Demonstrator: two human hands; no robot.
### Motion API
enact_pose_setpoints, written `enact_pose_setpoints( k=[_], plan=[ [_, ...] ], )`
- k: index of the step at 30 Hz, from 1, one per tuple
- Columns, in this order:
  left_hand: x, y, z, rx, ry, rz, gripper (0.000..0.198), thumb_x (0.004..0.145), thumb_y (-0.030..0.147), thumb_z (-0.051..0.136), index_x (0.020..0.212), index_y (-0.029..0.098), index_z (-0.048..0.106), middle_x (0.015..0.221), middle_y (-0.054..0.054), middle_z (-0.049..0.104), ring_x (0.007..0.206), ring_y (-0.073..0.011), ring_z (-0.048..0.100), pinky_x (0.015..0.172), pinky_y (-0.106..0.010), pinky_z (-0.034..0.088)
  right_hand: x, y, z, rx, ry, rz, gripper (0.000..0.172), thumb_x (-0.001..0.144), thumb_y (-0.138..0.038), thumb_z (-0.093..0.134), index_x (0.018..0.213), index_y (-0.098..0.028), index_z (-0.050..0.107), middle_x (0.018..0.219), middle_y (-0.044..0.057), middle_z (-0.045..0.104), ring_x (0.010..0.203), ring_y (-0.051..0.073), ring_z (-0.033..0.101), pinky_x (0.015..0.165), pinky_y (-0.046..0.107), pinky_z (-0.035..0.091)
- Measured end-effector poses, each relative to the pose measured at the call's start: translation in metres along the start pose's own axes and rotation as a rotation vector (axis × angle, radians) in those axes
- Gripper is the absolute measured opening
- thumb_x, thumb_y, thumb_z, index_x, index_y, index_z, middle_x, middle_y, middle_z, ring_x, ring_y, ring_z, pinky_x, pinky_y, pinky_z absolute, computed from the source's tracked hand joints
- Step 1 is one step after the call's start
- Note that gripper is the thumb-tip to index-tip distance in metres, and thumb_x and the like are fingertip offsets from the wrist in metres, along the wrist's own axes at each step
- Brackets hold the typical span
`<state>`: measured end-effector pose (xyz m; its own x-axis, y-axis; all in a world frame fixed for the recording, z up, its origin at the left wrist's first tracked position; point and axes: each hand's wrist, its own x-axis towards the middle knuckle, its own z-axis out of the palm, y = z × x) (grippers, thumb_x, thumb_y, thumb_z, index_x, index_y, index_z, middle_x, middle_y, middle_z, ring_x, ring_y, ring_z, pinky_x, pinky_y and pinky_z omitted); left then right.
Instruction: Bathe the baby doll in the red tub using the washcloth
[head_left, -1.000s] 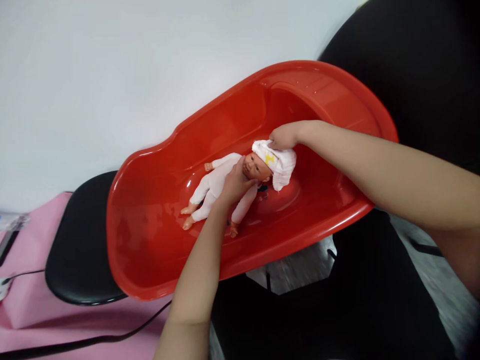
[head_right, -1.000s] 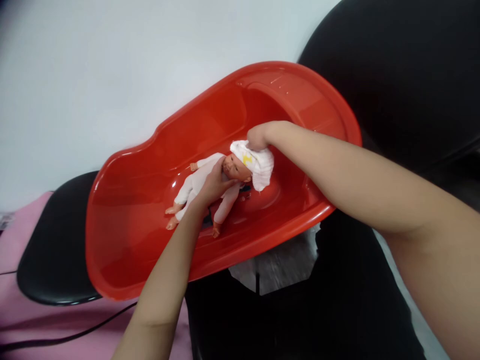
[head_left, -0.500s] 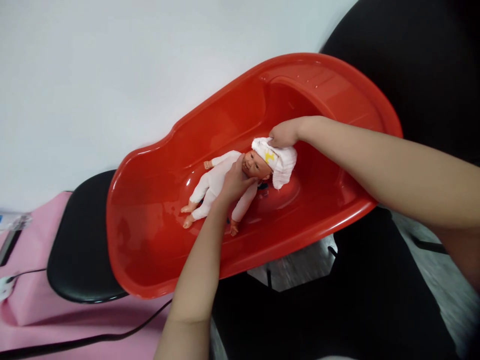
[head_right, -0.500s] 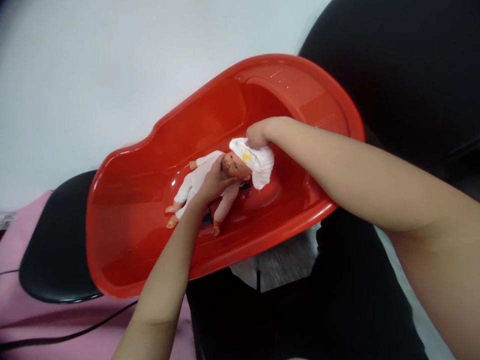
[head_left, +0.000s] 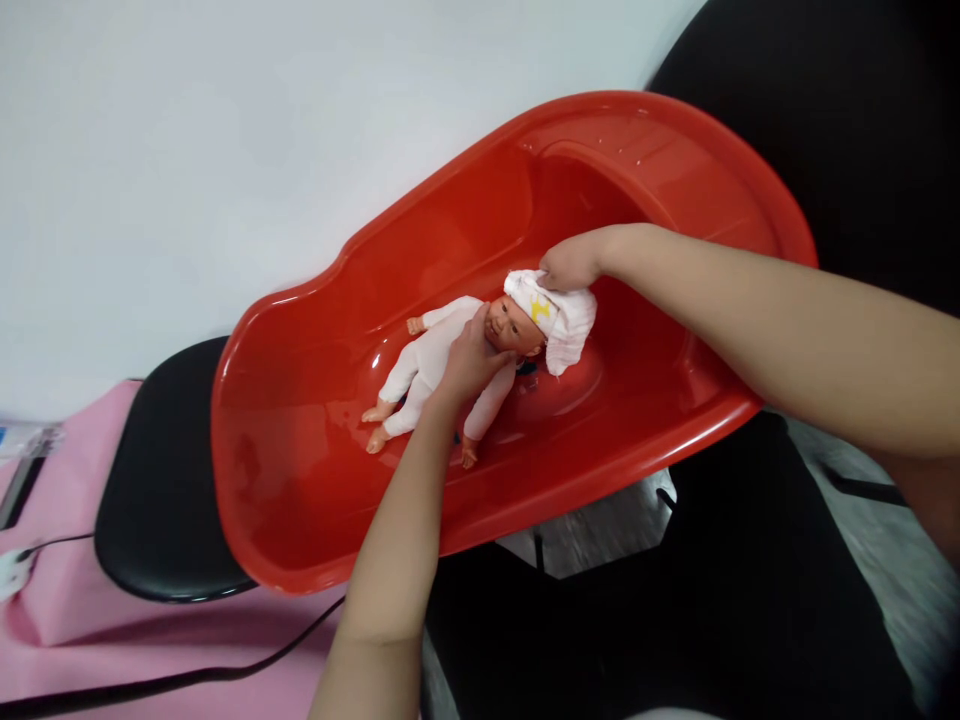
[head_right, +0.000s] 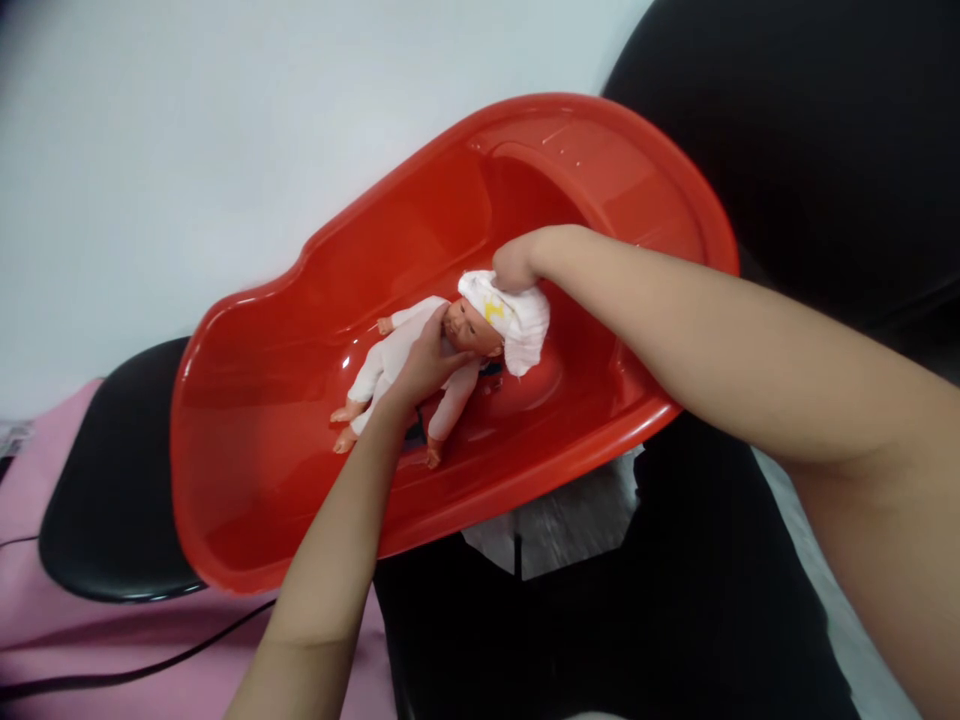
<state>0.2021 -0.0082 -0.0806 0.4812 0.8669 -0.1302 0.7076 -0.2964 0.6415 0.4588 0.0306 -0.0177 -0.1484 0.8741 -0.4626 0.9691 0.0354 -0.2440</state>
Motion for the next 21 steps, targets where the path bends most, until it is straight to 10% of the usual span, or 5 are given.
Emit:
enact_pose_setpoints(
  k=[21],
  plan=[
    [0.002,-0.005,0.003,-0.002,0.016,0.013,0.095,0.090,0.026,0.084,0.174,0.026,0.039,0.169,-0.015,0.056,0.158,-0.0369,0.050,0.131,-0.052,0.039,0.019,0.013,0.010,0.027,0.026,-0.059,0.055,0.108,-0.060,0.056,0.122,-0.014,0.083,0.122,0.018,0.081,0.121,0.035,0.075,0.105,0.047,0.055]
  ],
)
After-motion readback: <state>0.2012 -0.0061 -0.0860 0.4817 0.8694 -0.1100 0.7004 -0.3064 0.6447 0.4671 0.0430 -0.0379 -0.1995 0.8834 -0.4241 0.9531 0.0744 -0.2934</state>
